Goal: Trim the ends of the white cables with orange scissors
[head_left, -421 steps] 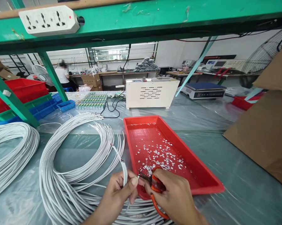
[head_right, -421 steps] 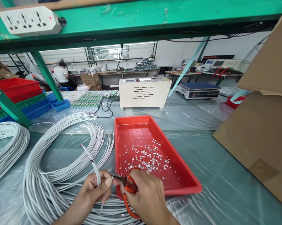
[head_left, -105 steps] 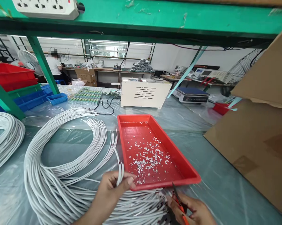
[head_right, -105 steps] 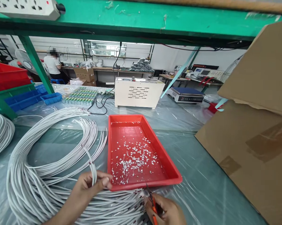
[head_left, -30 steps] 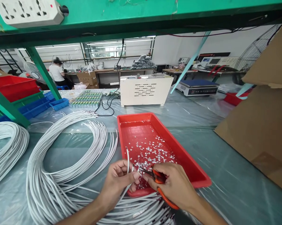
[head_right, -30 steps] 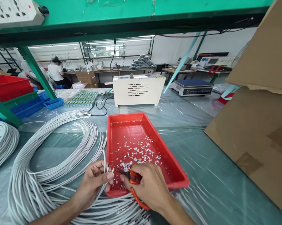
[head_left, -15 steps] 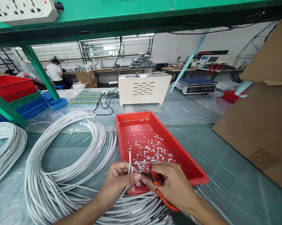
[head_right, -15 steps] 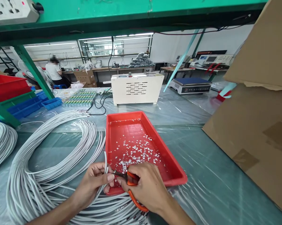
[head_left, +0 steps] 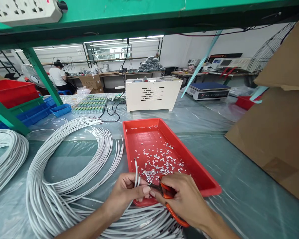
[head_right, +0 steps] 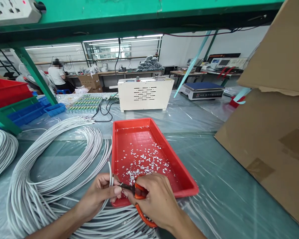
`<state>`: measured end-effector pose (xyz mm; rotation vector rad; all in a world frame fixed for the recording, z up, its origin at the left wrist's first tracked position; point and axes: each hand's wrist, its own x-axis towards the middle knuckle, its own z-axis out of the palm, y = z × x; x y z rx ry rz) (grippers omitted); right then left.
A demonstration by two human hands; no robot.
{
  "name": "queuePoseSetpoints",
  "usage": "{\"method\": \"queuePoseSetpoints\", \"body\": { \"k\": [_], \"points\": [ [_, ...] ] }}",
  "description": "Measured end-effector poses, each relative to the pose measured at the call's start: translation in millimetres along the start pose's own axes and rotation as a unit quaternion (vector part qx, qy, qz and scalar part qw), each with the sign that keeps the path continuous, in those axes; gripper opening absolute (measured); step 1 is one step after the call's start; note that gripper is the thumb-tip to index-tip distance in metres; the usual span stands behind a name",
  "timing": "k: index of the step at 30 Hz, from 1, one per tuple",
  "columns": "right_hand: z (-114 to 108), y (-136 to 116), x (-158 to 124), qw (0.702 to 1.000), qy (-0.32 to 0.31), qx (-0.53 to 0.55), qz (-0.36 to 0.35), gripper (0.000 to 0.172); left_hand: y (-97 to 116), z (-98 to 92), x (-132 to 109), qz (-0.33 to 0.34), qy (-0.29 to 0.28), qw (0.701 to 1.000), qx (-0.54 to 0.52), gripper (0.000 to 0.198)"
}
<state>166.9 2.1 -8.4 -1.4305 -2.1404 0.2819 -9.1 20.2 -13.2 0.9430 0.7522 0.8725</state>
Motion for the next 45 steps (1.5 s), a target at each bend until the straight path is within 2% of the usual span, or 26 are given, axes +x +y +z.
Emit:
{"method": "queuePoseSetpoints", "body": {
  "k": [3,6,9,11,15,20,22,26,28,32,34,36,39,41,45],
  "points": [
    [1,-2,-1,1.0,0.0,0.005,0.009,0.045,1,2.5,-1,0.022,0.017,1.0,0.011,0.01],
    [4,-5,-2,1.0,0.0,0.011,0.029,0.045,5,8.1,-5,0.094,0.041,0.992,0.066,0.005],
    [8,-8,-4,0.997,-0.013,0.027,0.074,0.046,9,12.9,-9,0.2,0.085,0.959,0.18,0.006],
    [10,-9,-6,0.996,-0.008,0.021,0.091,0.046,11,13.8,-11,0.22,0.103,0.944,0.225,0.006],
    [8,-9,-6,0.996,0.047,-0.035,0.066,0.04,10,11.1,-11,0.177,0.082,0.955,0.223,0.01],
    [2,-9,-7,0.992,0.077,-0.093,0.035,0.03,7,6.6,-8,0.091,0.027,0.986,0.137,0.012],
    [3,-11,-7,0.993,0.06,-0.085,0.05,0.03,8,7.2,-7,0.1,0.024,0.987,0.127,0.01],
    [7,-16,-8,0.992,0.001,-0.026,0.121,0.037,12,11.7,-8,0.203,0.099,0.951,0.213,0.005],
    [8,-18,-7,0.989,-0.023,0.003,0.148,0.039,12,12.6,-9,0.218,0.128,0.937,0.242,0.004],
    [4,-17,-3,0.986,-0.046,0.046,0.153,0.031,8,10.2,-8,0.122,0.118,0.969,0.177,0.01],
    [1,-17,-1,0.981,-0.039,0.111,0.154,0.028,7,9.1,-6,0.089,0.11,0.98,0.141,0.014],
    [0,-17,0,0.962,-0.024,0.218,0.163,0.025,6,9.2,-5,0.081,0.112,0.983,0.12,0.016],
    [0,-21,3,0.911,0.015,0.369,0.182,0.013,4,10.6,-5,0.078,0.118,0.984,0.11,0.017],
    [2,-22,3,0.888,0.043,0.416,0.192,0.009,2,11.5,-5,0.079,0.125,0.983,0.109,0.017],
    [11,-22,3,0.867,0.053,0.453,0.201,0.012,-1,12.7,-5,0.091,0.133,0.982,0.102,0.016]
  ]
}}
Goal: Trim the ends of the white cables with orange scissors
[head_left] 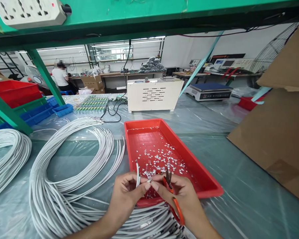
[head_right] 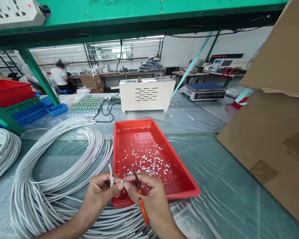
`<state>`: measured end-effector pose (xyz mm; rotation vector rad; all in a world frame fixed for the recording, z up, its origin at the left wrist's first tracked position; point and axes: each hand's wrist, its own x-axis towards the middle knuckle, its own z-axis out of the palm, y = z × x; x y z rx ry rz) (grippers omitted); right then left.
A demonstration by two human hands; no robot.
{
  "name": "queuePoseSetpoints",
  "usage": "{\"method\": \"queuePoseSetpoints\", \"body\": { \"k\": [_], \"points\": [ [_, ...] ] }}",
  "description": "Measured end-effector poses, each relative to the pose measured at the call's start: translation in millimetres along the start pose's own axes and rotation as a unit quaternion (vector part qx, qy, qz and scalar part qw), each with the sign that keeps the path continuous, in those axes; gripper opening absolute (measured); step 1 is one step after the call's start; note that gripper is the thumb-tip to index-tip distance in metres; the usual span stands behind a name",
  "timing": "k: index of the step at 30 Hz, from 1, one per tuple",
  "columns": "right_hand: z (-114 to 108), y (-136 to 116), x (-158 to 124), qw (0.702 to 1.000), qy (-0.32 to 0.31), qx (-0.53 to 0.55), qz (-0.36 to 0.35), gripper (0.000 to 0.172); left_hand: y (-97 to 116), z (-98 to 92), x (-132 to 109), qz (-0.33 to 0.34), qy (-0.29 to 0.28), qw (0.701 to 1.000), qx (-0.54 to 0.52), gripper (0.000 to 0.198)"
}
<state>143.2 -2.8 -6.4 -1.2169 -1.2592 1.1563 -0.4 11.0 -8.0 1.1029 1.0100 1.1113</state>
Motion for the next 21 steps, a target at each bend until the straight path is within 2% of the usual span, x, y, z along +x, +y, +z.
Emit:
{"method": "queuePoseSetpoints", "body": {
  "k": [5,13,21],
  "points": [
    [3,6,0,0.999,0.018,0.036,0.018,0.016,-1,1.0,-2,0.021,0.003,1.0,0.019,0.012],
    [8,1,-1,0.998,0.028,0.061,0.01,0.007,1,5.9,-7,0.092,0.035,0.99,0.104,0.008],
    [11,2,1,0.995,0.051,0.079,0.016,0.011,-1,7.3,-7,0.05,-0.001,0.997,0.063,0.012]
  ]
}}
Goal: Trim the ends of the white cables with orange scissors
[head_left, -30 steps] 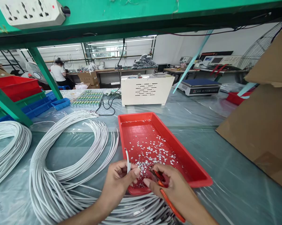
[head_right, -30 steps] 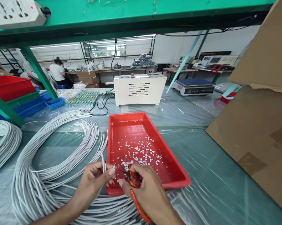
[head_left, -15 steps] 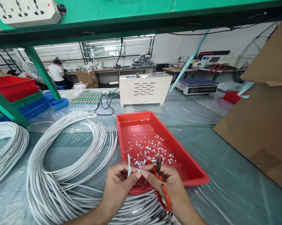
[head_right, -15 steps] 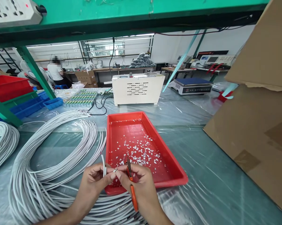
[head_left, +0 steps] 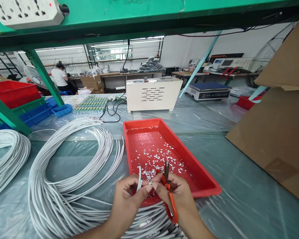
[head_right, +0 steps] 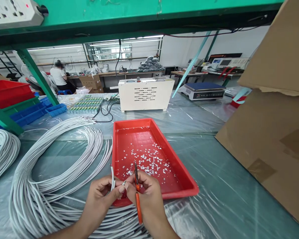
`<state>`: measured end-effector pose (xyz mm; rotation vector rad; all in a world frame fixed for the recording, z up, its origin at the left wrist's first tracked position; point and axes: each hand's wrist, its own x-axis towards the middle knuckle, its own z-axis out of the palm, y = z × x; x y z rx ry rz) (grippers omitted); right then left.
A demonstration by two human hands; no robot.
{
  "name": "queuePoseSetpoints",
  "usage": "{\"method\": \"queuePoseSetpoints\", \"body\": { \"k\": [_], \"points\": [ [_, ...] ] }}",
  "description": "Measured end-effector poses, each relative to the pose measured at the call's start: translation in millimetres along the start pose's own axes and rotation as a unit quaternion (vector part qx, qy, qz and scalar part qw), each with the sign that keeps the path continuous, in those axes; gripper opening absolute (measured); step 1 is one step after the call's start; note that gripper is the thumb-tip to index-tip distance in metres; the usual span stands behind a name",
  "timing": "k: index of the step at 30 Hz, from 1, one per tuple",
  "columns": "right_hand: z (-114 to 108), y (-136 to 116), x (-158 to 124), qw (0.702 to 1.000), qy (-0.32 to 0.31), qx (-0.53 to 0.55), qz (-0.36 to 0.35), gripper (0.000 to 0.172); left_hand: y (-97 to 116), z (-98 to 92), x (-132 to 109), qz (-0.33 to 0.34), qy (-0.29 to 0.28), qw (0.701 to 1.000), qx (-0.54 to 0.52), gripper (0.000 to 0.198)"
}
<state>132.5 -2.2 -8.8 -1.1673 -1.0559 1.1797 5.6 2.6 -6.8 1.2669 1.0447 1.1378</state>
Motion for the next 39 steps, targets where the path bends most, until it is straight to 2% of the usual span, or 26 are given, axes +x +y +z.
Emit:
{"method": "queuePoseSetpoints", "body": {
  "k": [6,10,15,19,21,23,25,27,28,32,39],
  "points": [
    [0,-2,0,1.0,0.0,0.025,0.007,0.011,-6,-1.7,0,-0.04,-0.039,0.997,-0.057,0.017],
    [-1,-2,-1,0.999,-0.014,0.035,0.015,0.013,-4,-2.0,3,-0.063,-0.064,0.994,-0.062,0.022],
    [0,-4,-2,1.0,-0.02,0.021,0.011,0.017,1,-3.6,8,-0.086,-0.122,0.987,-0.052,0.032],
    [-1,-4,0,0.998,-0.054,-0.001,-0.012,0.014,3,-5.9,10,-0.085,-0.074,0.991,-0.068,0.024],
    [-6,-3,1,0.995,-0.047,-0.07,-0.049,0.012,4,-7.7,10,-0.083,-0.058,0.992,-0.08,0.022],
    [-13,-2,2,0.972,-0.018,-0.206,-0.11,0.011,5,-9.7,9,-0.084,-0.068,0.991,-0.084,0.024],
    [-20,-1,5,0.921,-0.008,-0.348,-0.173,0.017,6,-11.4,8,-0.081,-0.086,0.99,-0.079,0.027],
    [-25,0,8,0.875,-0.02,-0.432,-0.216,0.029,7,-12.5,7,-0.076,-0.098,0.99,-0.07,0.03],
    [-26,0,9,0.862,-0.027,-0.452,-0.227,0.032,8,-12.8,7,-0.075,-0.101,0.99,-0.07,0.031],
    [-26,1,9,0.845,-0.041,-0.478,-0.238,0.035,7,-13.6,6,-0.089,-0.107,0.987,-0.082,0.031],
    [-24,-1,5,0.845,-0.061,-0.479,-0.231,0.036,6,-11.0,6,-0.073,-0.139,0.983,-0.095,0.031]
  ]
}}
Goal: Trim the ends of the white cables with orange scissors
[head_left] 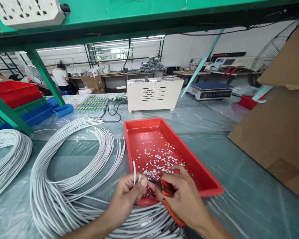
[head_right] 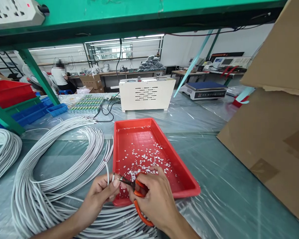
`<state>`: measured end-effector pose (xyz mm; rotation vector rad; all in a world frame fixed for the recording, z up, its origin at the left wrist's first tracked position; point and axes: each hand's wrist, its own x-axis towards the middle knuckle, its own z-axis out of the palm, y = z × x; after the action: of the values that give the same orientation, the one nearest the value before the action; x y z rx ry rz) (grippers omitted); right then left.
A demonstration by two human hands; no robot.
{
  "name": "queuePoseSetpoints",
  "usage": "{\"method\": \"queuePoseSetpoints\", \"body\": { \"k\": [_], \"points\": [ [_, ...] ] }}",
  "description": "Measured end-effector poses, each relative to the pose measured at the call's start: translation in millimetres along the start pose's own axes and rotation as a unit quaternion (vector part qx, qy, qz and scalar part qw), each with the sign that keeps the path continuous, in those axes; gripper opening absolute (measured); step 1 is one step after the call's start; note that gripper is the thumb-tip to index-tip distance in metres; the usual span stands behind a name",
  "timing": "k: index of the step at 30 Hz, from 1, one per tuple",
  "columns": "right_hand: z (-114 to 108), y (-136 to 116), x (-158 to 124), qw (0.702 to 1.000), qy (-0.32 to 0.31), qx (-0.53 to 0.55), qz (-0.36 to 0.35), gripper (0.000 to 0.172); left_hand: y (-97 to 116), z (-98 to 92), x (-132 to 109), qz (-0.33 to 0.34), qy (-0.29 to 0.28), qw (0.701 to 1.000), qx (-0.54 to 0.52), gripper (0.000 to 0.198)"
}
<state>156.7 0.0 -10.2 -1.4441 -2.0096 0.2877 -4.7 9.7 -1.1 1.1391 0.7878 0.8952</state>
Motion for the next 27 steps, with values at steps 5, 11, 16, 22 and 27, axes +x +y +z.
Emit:
{"method": "queuePoseSetpoints", "body": {
  "k": [5,11,16,22,27],
  "points": [
    [-2.0,-1.7,0.6,1.0,-0.007,0.0,-0.003,0.039,-1.0,0.0,0.1,0.015,-0.021,1.0,0.009,0.03],
    [-5.5,-1.8,1.7,1.0,-0.005,-0.002,-0.012,0.038,-1.4,-3.6,-0.6,0.005,-0.052,0.999,0.003,0.028],
    [-8.4,-2.7,1.1,1.0,-0.002,0.004,-0.027,0.037,-0.6,-5.8,-0.3,-0.013,-0.062,0.998,0.017,0.029],
    [-7.2,-4.9,-0.8,1.0,-0.019,0.009,-0.014,0.038,-1.1,-7.8,2.4,-0.007,-0.049,0.999,0.022,0.021],
    [-5.1,-6.4,-2.6,1.0,-0.026,0.013,0.005,0.039,0.5,-5.0,2.0,0.028,-0.017,0.997,0.069,0.022]
  ]
}}
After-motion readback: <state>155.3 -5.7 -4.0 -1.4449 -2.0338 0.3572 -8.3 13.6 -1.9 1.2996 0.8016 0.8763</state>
